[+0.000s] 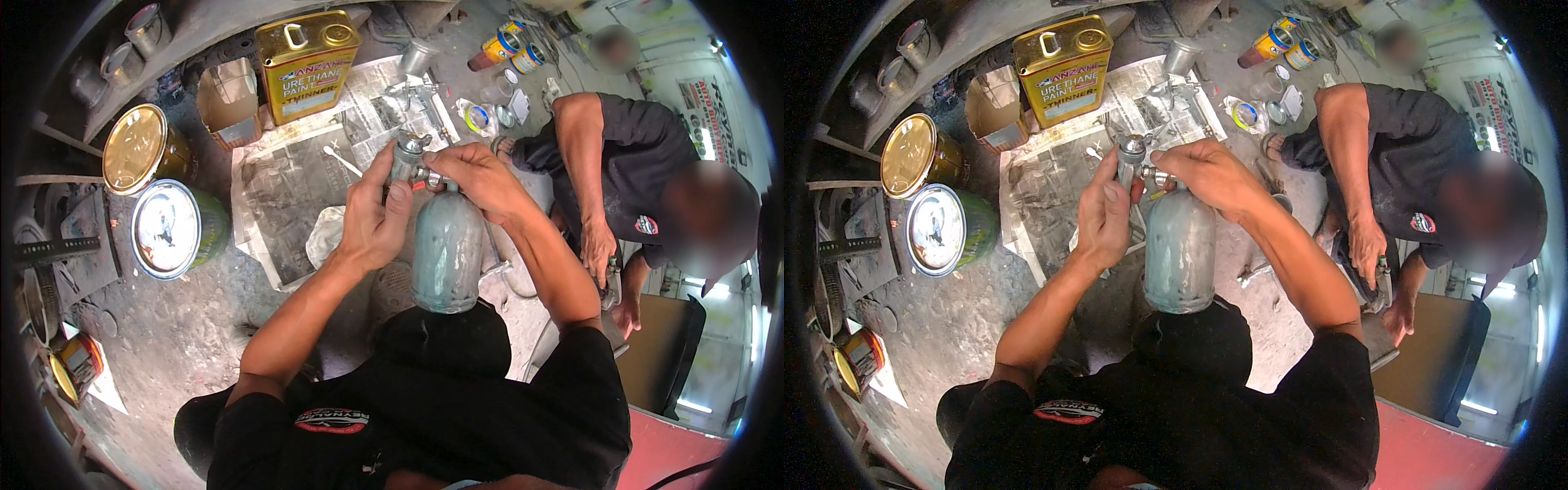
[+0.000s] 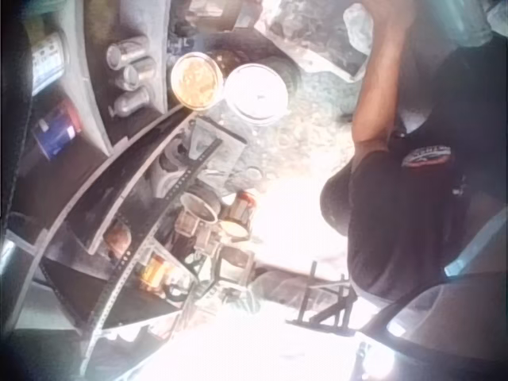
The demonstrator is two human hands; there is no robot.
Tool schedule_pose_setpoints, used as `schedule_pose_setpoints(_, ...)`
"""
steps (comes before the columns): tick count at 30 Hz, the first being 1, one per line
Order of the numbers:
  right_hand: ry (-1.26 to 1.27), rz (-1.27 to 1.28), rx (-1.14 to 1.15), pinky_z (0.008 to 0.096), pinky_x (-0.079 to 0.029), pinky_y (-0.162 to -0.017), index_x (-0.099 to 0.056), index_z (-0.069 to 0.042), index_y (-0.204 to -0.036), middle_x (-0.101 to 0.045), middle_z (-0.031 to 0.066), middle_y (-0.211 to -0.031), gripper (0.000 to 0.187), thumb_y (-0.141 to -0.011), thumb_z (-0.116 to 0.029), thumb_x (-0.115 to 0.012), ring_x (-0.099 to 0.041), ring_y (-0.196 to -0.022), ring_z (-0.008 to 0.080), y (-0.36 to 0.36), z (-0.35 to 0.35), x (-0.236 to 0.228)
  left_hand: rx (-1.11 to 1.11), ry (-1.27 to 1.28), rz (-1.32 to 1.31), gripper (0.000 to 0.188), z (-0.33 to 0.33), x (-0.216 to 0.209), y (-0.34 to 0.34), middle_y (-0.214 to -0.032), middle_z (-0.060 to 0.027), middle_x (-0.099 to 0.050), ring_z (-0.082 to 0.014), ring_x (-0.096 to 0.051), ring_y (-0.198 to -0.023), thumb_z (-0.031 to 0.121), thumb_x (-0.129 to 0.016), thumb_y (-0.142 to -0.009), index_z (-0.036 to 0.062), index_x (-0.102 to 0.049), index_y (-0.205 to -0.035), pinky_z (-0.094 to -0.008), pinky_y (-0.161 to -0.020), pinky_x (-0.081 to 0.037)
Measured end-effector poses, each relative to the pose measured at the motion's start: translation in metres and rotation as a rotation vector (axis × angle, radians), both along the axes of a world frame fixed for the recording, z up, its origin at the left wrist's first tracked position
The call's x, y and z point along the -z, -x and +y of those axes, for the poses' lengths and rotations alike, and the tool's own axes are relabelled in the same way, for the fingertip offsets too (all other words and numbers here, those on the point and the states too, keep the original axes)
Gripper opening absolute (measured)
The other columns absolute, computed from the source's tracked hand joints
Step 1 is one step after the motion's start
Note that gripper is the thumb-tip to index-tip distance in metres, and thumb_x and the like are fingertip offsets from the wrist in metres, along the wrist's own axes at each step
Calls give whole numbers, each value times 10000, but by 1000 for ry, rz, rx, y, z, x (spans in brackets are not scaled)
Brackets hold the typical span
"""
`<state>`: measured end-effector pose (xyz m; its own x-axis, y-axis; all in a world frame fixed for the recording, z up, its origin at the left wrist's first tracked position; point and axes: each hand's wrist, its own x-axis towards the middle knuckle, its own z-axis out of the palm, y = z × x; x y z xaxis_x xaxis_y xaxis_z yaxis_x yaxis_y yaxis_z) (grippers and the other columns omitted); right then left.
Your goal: The person assembles a spray gun by attaching a small metal component, wiping the body with a cloth, and screwing on the paint cup. They then connect an air hose to the gun and wipe the exterior.
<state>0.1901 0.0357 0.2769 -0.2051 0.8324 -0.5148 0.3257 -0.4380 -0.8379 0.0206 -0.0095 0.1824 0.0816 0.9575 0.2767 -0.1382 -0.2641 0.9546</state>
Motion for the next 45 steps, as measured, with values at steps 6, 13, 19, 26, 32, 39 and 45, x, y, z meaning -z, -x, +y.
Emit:
schedule_pose_setpoints(6, -113, 30, -4, 234, -440, -656, -720, 5, -941, -677, 15, -837, 237, -954, -226, -671, -561, -734, 68, -2, 4, 14, -5, -73, 66, 667, 2, 1, 2, -886, -70, -631, -109, -562, -745, 458, -405, -1057, -64, -382, -1471, -299, -770, -524)
schedule_pose_setpoints(13, -177, 31, -86, 243, -437, -658, -726, 1, -977, -671, -5, -838, 224, -964, -214, -663, -541, -739, 55, -11, -14, -6, 32, 12, 45, 694, -1, -9, 4, -853, -60, -618, -110, -560, -743, 480, -427, -1046, -66, -380, -1472, -298, -763, -519)
schedule_pose_setpoints(19, -6, 127, -45, 229, -446, -697, -732, -11, -932, -670, 11, -821, 232, -955, -231, -662, -566, -777, 68, -7, -2, 3, -3, -105, 104, 672, 1, 1, -2, -956, -83, -626, -98, -551, -767, 443, -429, -1052, -77, -368, -1473, -291, -807, -516)
schedule_pose_setpoints(26, -174, 61, -17, 242, -483, -729, -731, 1, -964, -689, 25, -845, 256, -949, -248, -673, -593, -776, 86, -3, -6, 30, -10, 77, 71, 662, -8, 8, 1, -1118, -252, -655, -332, -639, -1039, 394, -515, -1008, -135, -424, -1396, -412, -933, -486)
schedule_pose_setpoints(32, -152, -154, -221, 248, -465, -685, -746, -1, -957, -712, 28, -882, 297, -946, -289, -676, -594, -744, 85, -18, -4, 13, 22, 178, 49, 678, -8, 3, -3, -940, -143, -652, -157, -595, -818, 419, -492, -1022, -124, -406, -1420, -303, -788, -505)
schedule_pose_setpoints(39, 214, 268, -81, 261, -456, -661, -716, -36, -826, -667, 19, -779, 316, -911, -338, -680, -587, -720, 108, 3, 9, 45, -60, 70, 115, 689, -10, 8, 4, -915, -96, -628, -137, -568, -824, 447, -452, -1039, -117, -399, -1430, -299, -826, -516)
schedule_pose_setpoints(45, -133, 240, -138, 242, -460, -682, -741, -35, -905, -683, -7, -819, 261, -895, -295, -750, -582, -743, 66, -13, 2, 48, -136, 57, 94, 705, -8, 20, 0, -828, -57, -585, -144, -572, -796, 452, -434, -1049, -124, -363, -1449, -344, -852, -538)
